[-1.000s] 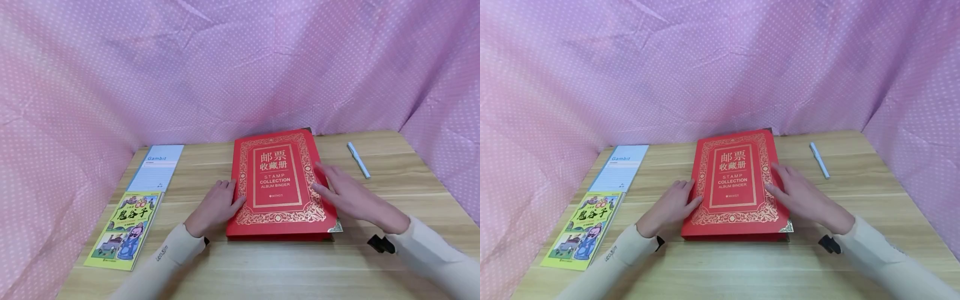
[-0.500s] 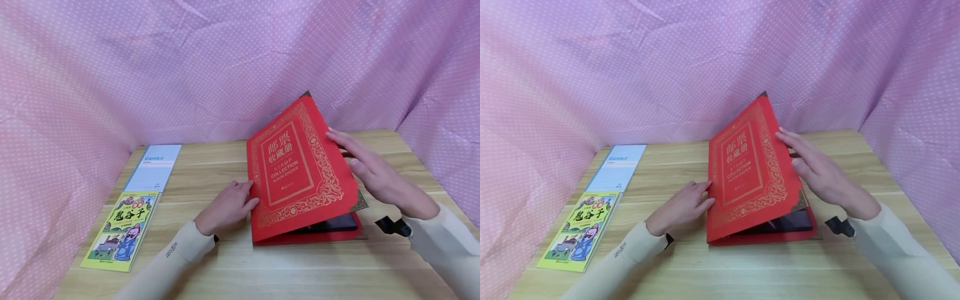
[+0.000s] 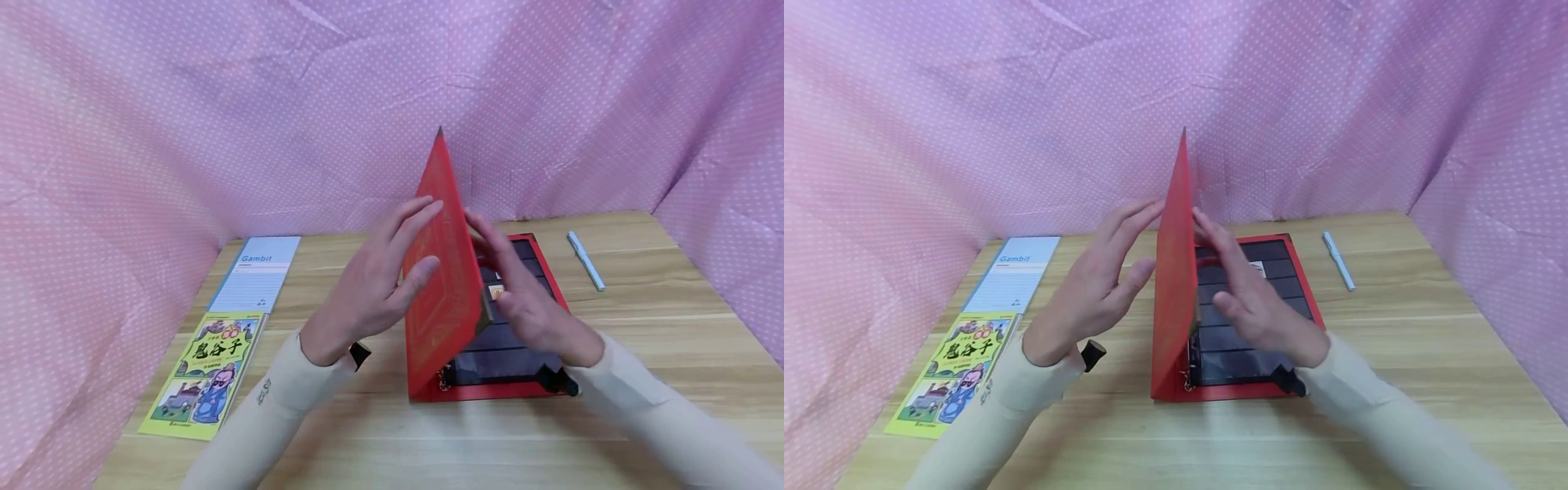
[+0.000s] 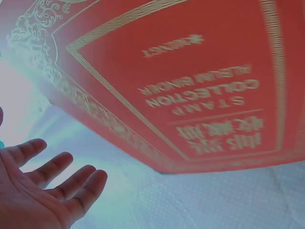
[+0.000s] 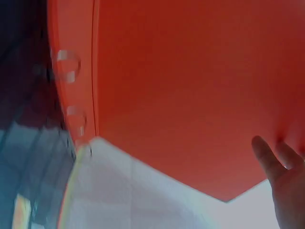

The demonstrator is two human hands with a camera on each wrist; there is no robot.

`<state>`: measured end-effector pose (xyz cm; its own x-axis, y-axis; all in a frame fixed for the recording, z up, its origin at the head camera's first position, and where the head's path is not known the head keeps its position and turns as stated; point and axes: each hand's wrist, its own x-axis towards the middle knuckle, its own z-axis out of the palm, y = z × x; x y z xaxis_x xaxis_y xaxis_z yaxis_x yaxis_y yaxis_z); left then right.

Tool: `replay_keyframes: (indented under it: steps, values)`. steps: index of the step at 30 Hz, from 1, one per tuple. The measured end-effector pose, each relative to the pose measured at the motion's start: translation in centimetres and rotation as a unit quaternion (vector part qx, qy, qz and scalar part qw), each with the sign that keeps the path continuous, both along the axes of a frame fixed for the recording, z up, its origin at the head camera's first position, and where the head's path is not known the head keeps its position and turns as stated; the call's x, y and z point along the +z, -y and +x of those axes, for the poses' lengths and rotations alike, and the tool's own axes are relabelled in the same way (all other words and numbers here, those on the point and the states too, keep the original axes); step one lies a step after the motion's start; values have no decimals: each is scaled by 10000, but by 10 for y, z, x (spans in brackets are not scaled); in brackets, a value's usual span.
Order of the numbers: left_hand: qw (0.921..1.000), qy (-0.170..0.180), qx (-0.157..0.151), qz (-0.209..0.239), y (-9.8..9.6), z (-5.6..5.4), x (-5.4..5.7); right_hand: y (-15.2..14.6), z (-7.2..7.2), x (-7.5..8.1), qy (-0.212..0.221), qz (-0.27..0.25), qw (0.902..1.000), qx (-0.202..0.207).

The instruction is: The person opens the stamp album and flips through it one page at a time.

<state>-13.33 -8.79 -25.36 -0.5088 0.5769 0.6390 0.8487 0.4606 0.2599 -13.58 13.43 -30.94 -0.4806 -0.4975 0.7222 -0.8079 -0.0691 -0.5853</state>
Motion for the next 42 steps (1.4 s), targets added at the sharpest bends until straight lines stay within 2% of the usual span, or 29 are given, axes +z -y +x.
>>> replay_keyframes:
  steps: [3, 8, 12, 14, 16, 17, 18, 20, 23, 25, 27, 28, 31, 36, 42]
  values:
    - [9998, -132, -90, 122, 0, 0, 6, 15, 3, -5, -73, 210, 9997, -86]
    - [9998, -125, -67, 139, 8, 0, 2, 28, 9, -15, -217, 783, 9966, -146]
    - [9999, -69, 100, 113, 21, 3, 2, 27, 13, -24, 27, 1243, 9919, -245]
    - [9997, 23, 225, 108, 31, 7, 5, 20, 14, -29, 217, 1483, 9875, -489]
    - [9988, 272, 412, 68, 46, 13, 10, 7, 13, -35, 511, 1862, 9766, -945]
    - [9978, 432, 494, 31, 55, 17, 13, -1, 13, -39, 710, 2124, 9664, -1261]
    - [9963, 619, 601, -47, 64, 21, 16, -10, 13, -43, 938, 2410, 9534, -1556]
    - [9908, 1067, 800, -220, 85, 30, 22, -31, 14, -53, 1416, 3107, 9154, -2134]
    - [9735, 1842, 1106, -784, 118, 42, 29, -66, 19, -67, 1981, 3997, 8541, -2676]
    - [9562, 2343, 1310, -1164, 137, 47, 32, -86, 22, -73, 2229, 4322, 8260, -2849]
    - [9394, 2689, 1496, -1511, 154, 51, 31, -101, 26, -77, 2423, 4452, 8110, -2922]
    - [9338, 2788, 1571, -1600, 161, 51, 28, -106, 27, -79, 2492, 4467, 8075, -2939]
    - [9122, 3110, 1929, -1840, 176, 50, 13, -116, 29, -82, 2587, 4445, 8060, -2930]
    - [8732, 3827, 2269, -1991, 187, 40, -26, -123, 29, -84, 2574, 4437, 8045, -2994]
    - [8293, 4429, 2489, -2326, 183, 23, -75, -127, 28, -86, 2648, 4420, 7984, -3116]
